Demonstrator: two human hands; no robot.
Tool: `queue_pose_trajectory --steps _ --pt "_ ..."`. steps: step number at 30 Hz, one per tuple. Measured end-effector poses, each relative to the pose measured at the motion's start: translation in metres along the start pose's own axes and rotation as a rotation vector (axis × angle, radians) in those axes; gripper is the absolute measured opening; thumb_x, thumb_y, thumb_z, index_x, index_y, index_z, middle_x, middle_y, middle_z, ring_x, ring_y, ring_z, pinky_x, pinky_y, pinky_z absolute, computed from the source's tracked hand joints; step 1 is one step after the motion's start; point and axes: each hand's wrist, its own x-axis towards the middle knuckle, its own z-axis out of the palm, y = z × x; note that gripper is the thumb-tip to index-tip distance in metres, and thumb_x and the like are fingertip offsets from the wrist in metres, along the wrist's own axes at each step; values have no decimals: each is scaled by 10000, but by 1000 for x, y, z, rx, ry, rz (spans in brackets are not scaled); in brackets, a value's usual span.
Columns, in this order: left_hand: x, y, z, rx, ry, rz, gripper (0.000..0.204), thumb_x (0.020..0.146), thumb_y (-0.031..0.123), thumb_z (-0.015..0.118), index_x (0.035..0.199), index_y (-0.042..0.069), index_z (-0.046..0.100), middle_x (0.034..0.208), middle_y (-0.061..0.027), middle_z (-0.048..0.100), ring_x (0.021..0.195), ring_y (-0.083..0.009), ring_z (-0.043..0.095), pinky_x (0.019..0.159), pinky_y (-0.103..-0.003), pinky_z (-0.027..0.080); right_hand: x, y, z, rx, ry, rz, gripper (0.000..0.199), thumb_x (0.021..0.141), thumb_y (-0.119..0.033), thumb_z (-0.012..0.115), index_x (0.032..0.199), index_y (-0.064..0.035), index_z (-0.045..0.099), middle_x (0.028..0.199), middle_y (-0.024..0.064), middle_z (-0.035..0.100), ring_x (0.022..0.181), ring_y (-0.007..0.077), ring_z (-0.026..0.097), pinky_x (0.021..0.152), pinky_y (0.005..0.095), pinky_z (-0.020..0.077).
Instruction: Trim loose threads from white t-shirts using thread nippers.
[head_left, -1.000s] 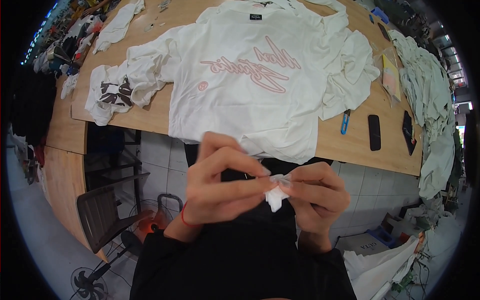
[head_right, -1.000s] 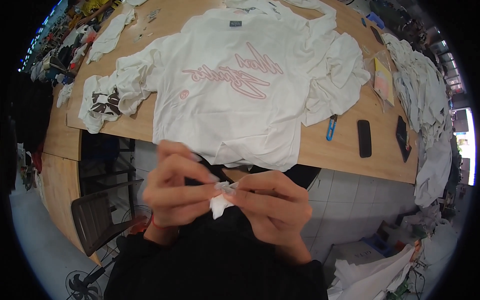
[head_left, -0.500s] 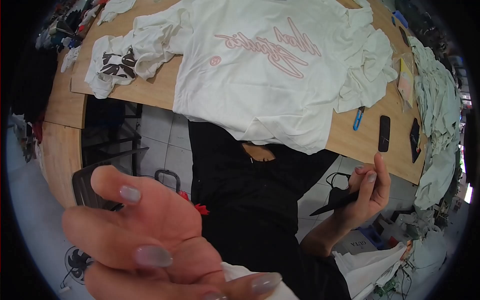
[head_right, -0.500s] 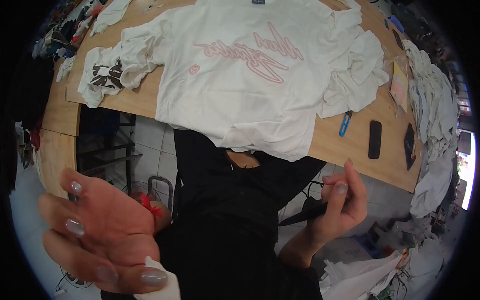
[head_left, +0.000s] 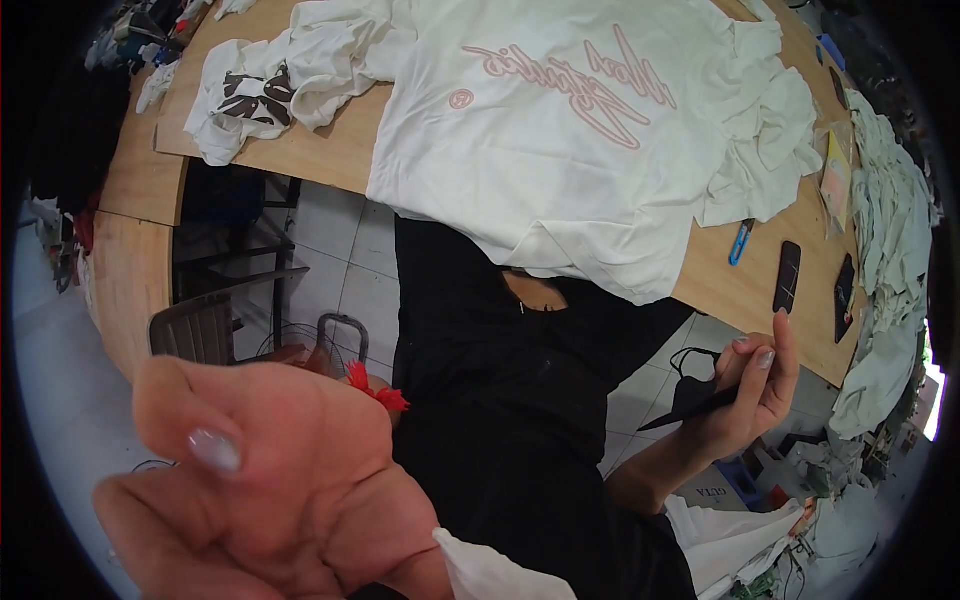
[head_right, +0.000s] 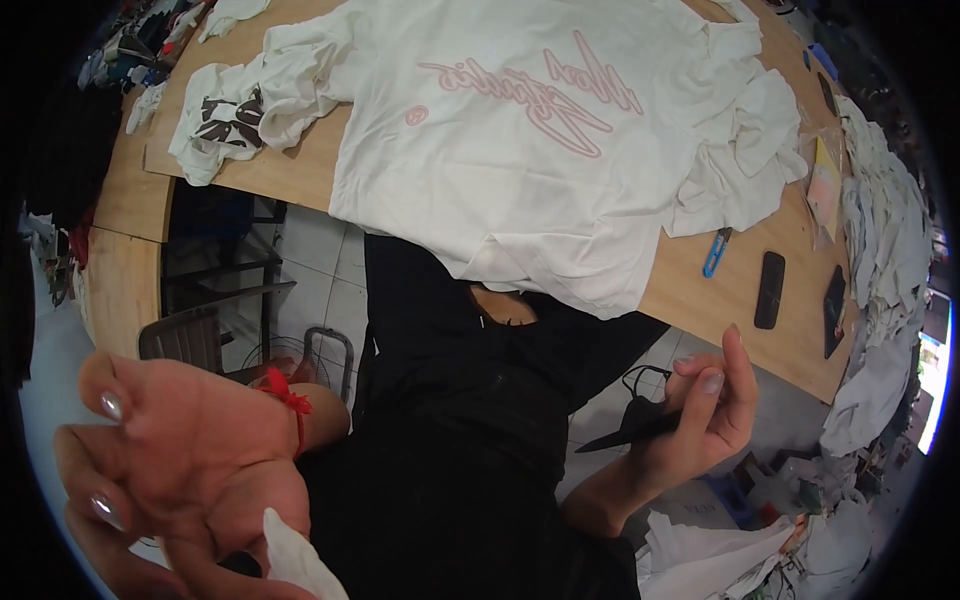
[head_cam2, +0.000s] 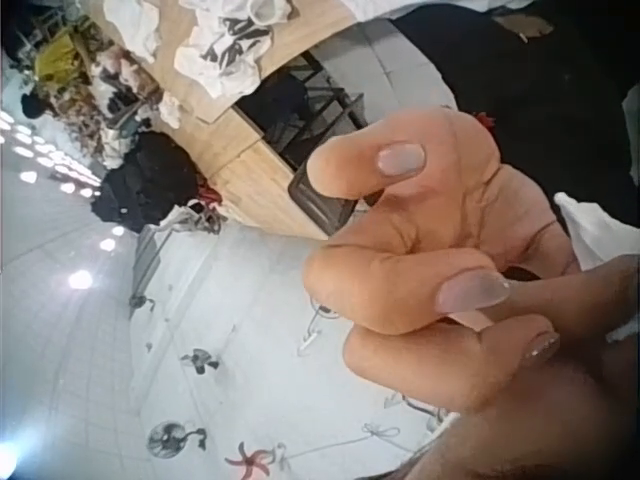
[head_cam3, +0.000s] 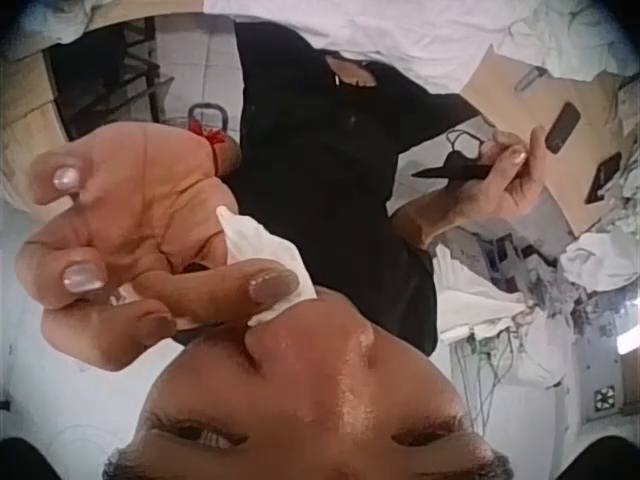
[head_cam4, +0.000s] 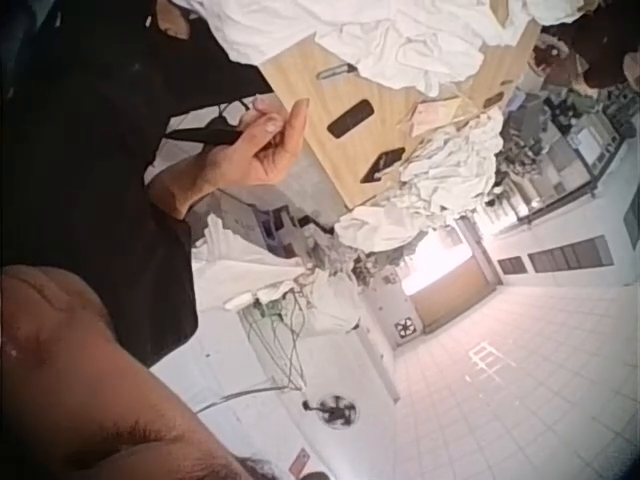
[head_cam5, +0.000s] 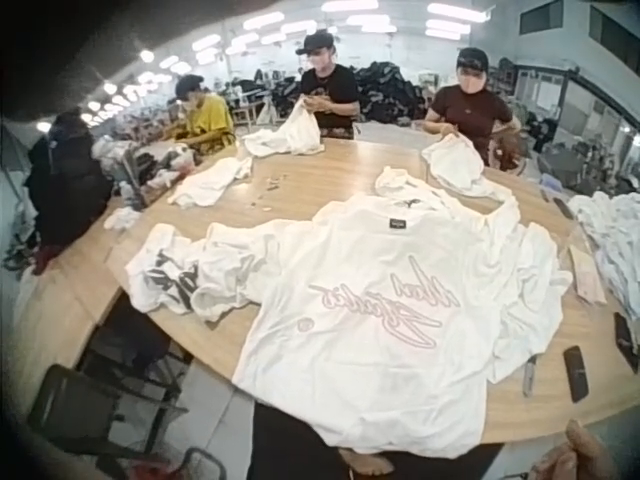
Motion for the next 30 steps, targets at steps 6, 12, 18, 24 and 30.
queue_pose_trajectory --steps 6,12,18,24,30 --pt "5 2 3 96 67 6 44 961 295 789 999 302 810 1265 77 493 1270 -190 406 1074 -496 386 -1 0 -2 28 -4 20 393 1091 -36 489 1450 119 530 939 131 639 534 22 334 512 207 306" --pt "8 2 4 186 121 29 48 984 228 765 992 257 802 1259 56 550 1246 -194 470 1062 -478 439 3 1 7 35 5 18 402 1093 -42 496 1464 113 518 939 125 634 535 16 325 499 206 292" --pt "-41 31 -15 327 292 -341 493 867 263 820 1288 453 647 1273 171 532 1185 -63 485 1129 -421 364 4 -4 17 79 37 11 407 1067 -15 526 1458 98 539 912 110 645 538 6 320 506 197 262" --pt "-103 -21 25 442 24 -823 168 775 136 889 935 133 836 1152 -84 530 1116 -230 510 865 -343 381 6 -1 14 82 84 33 404 1047 -7 552 1442 76 570 882 78 649 549 -1 323 512 189 242" --pt "-124 -8 32 336 141 -1112 146 821 114 873 961 106 835 1155 -75 538 1096 -200 512 864 -341 374 8 -3 17 56 94 60 399 1049 -40 574 1434 61 584 868 60 645 557 4 324 512 191 242"
